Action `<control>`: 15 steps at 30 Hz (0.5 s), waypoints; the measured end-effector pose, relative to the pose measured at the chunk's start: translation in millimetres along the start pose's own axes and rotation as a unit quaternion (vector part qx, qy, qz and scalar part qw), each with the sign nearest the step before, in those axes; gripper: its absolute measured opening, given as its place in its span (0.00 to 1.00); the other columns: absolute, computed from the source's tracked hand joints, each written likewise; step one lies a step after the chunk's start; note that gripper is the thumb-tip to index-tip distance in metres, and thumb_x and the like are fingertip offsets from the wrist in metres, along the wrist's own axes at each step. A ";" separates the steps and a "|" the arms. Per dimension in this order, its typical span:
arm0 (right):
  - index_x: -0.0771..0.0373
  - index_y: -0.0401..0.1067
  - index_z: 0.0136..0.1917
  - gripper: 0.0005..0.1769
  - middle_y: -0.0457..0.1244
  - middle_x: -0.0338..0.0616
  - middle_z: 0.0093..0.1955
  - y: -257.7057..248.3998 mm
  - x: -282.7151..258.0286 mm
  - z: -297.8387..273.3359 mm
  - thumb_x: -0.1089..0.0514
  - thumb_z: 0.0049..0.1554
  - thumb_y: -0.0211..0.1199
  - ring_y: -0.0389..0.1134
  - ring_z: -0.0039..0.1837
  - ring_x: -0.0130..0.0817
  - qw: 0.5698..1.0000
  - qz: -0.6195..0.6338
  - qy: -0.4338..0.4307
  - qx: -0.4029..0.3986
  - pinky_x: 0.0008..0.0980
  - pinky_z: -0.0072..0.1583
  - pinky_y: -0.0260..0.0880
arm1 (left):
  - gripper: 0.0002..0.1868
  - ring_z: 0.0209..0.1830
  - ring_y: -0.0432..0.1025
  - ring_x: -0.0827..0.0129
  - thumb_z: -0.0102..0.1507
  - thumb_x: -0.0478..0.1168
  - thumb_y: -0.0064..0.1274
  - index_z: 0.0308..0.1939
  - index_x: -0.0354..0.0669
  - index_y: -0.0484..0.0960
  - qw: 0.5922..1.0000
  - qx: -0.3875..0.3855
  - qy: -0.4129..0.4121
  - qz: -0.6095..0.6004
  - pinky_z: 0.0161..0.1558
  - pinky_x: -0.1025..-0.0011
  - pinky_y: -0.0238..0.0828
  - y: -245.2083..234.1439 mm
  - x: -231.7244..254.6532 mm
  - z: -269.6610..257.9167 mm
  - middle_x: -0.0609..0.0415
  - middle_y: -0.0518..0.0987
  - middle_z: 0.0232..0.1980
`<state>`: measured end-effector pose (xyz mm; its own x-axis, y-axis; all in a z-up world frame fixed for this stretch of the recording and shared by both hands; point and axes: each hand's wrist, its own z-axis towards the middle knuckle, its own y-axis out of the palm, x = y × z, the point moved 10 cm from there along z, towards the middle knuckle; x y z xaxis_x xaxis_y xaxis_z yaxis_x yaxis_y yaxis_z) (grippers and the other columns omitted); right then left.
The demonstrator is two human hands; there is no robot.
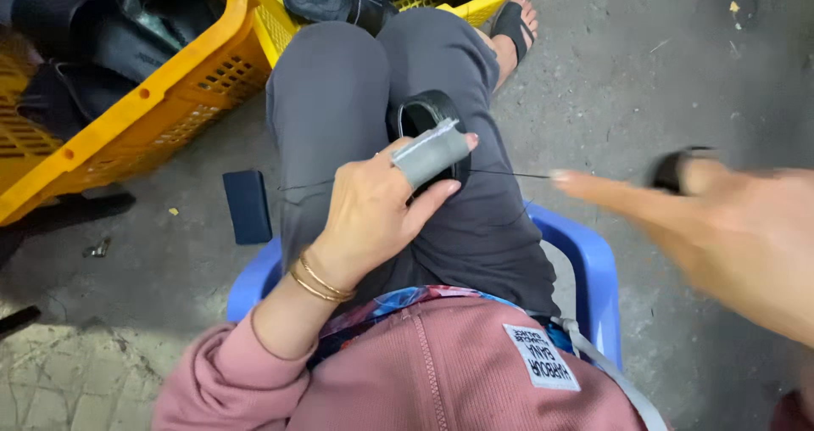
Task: The person sits on a blue plastic chair and sews a black sandal held between their legs. They use a needle and thread to stitch the sole of the sandal, pulling the thread through the material repeatedly. Two yellow baskets filled with other black sandals are visible on the floor nearby.
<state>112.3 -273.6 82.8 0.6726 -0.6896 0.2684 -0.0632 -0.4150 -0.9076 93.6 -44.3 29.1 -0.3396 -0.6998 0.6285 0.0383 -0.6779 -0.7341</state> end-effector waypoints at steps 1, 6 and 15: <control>0.13 0.52 0.74 0.41 0.44 0.37 0.26 -0.2 0.5 -7.8 0.54 0.55 0.56 0.38 0.22 0.36 1.000 -0.001 0.003 0.001 0.38 0.26 0.51 | 0.21 0.47 0.77 0.62 0.68 0.50 0.52 0.65 0.68 0.71 1.000 0.001 0.003 -0.001 0.32 0.65 0.71 2.5 4.0 1.0 0.56 0.79 0.57; 0.16 0.55 0.73 0.36 0.43 0.36 0.26 -12.7 -4.8 -12.7 0.50 0.56 0.56 0.39 0.23 0.37 0.999 0.008 0.033 0.004 0.36 0.25 0.53 | 0.16 0.58 0.78 0.64 0.69 0.41 0.51 0.60 0.61 0.76 0.996 0.059 -0.022 -0.066 0.50 0.72 0.74 -4.1 -1.8 -0.9 0.53 0.79 0.62; 0.54 0.74 0.43 0.13 0.67 0.30 0.35 -6.0 -20.9 23.5 0.61 0.57 0.47 0.63 0.32 0.24 0.856 0.516 0.011 0.011 0.25 0.41 0.62 | 0.17 0.68 0.68 0.57 0.70 0.31 0.44 0.63 0.45 0.74 0.989 0.126 -0.078 -0.014 0.71 0.64 0.57 -71.6 -94.9 -14.6 0.53 0.76 0.64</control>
<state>116.0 -242.7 75.0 0.2531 -0.6933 -0.6748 -0.6010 0.4339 -0.6712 109.4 73.9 18.2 -0.1947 -0.6933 0.6939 0.2713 -0.7179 -0.6412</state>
